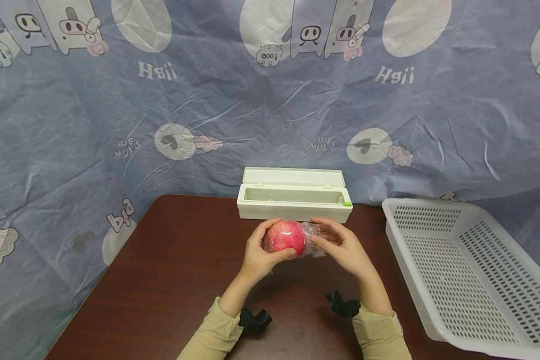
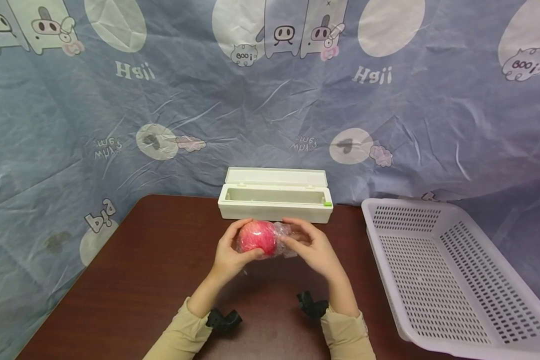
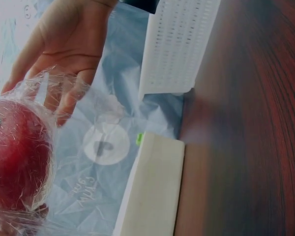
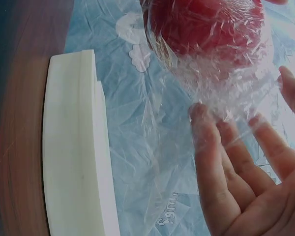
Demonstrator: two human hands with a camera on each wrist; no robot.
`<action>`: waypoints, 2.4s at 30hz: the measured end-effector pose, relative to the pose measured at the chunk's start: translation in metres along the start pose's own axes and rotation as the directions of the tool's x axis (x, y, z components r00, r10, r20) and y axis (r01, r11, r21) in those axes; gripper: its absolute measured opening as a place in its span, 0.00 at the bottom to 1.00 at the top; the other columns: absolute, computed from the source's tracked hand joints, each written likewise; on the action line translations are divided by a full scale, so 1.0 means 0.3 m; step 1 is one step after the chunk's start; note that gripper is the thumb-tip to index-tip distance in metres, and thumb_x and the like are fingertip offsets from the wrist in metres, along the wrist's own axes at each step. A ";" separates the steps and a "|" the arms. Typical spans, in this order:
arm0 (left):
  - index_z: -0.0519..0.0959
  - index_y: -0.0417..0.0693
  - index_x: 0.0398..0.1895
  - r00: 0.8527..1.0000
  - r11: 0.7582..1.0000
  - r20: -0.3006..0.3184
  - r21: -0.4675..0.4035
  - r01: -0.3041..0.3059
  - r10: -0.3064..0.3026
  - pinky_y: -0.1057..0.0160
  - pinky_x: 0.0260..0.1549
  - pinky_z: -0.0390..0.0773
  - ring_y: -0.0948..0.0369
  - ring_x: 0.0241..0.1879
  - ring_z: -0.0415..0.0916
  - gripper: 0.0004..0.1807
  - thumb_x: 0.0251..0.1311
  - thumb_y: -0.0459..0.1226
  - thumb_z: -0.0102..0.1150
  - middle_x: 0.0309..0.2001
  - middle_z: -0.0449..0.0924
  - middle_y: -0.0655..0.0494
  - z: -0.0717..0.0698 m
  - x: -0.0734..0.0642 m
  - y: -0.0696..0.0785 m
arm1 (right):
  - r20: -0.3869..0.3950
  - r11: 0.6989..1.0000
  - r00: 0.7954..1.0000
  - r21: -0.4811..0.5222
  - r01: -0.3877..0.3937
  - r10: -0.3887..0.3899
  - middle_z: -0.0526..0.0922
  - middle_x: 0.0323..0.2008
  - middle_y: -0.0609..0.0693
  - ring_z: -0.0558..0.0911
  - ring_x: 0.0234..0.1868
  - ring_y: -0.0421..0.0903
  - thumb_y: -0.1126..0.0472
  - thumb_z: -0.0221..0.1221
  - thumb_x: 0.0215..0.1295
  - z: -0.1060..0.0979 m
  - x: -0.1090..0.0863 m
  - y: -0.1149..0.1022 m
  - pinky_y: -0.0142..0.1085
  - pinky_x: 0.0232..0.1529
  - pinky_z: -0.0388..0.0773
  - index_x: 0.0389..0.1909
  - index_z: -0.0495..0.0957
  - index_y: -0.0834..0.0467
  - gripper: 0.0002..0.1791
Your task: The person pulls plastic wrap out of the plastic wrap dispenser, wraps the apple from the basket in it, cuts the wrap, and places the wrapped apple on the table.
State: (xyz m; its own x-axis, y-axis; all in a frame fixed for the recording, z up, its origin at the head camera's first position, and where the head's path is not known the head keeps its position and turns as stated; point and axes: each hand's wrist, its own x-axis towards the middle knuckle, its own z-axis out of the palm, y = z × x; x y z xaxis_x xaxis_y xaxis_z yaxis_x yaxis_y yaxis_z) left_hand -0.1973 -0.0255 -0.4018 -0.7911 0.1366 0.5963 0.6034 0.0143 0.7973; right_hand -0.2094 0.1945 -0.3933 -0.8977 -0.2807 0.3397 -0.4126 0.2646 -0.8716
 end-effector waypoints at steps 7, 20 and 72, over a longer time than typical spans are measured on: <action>0.69 0.30 0.55 1.000 1.000 0.001 0.006 0.010 -0.010 0.56 0.46 0.77 0.47 0.49 0.73 0.35 0.40 0.26 0.73 0.51 0.74 0.38 0.002 -0.001 0.004 | -0.013 0.997 0.997 -0.028 0.071 -0.072 0.79 0.44 0.63 0.81 0.40 0.46 0.74 0.60 0.58 0.015 -0.005 -0.072 0.31 0.40 0.78 0.55 0.72 0.68 0.22; 0.71 0.41 0.57 1.000 1.000 -0.006 0.001 0.009 -0.009 0.55 0.46 0.77 0.54 0.50 0.73 0.36 0.44 0.41 0.75 0.53 0.74 0.48 0.012 -0.012 -0.087 | -0.089 0.989 0.986 0.025 0.147 -0.144 0.80 0.32 0.61 0.78 0.30 0.39 0.74 0.61 0.57 0.034 0.000 -0.023 0.29 0.29 0.75 0.49 0.76 0.67 0.18; 0.71 0.31 0.54 0.998 0.998 -0.029 -0.041 0.057 -0.058 0.57 0.44 0.77 0.49 0.48 0.74 0.33 0.40 0.25 0.72 0.50 0.75 0.38 0.010 -0.006 0.012 | -0.475 0.983 0.865 0.000 0.183 -0.161 0.84 0.35 0.47 0.81 0.36 0.34 0.78 0.59 0.56 0.032 -0.014 -0.153 0.24 0.38 0.76 0.39 0.78 0.75 0.09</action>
State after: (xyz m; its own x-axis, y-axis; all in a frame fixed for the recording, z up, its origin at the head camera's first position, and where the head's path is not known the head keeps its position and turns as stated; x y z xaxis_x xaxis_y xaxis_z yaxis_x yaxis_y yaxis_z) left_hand -0.1932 -0.0226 -0.4004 -0.8272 0.1067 0.5517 0.5531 -0.0183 0.8329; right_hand -0.1851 0.1746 -0.3582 -0.7836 0.1528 0.6022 -0.5699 0.2091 -0.7947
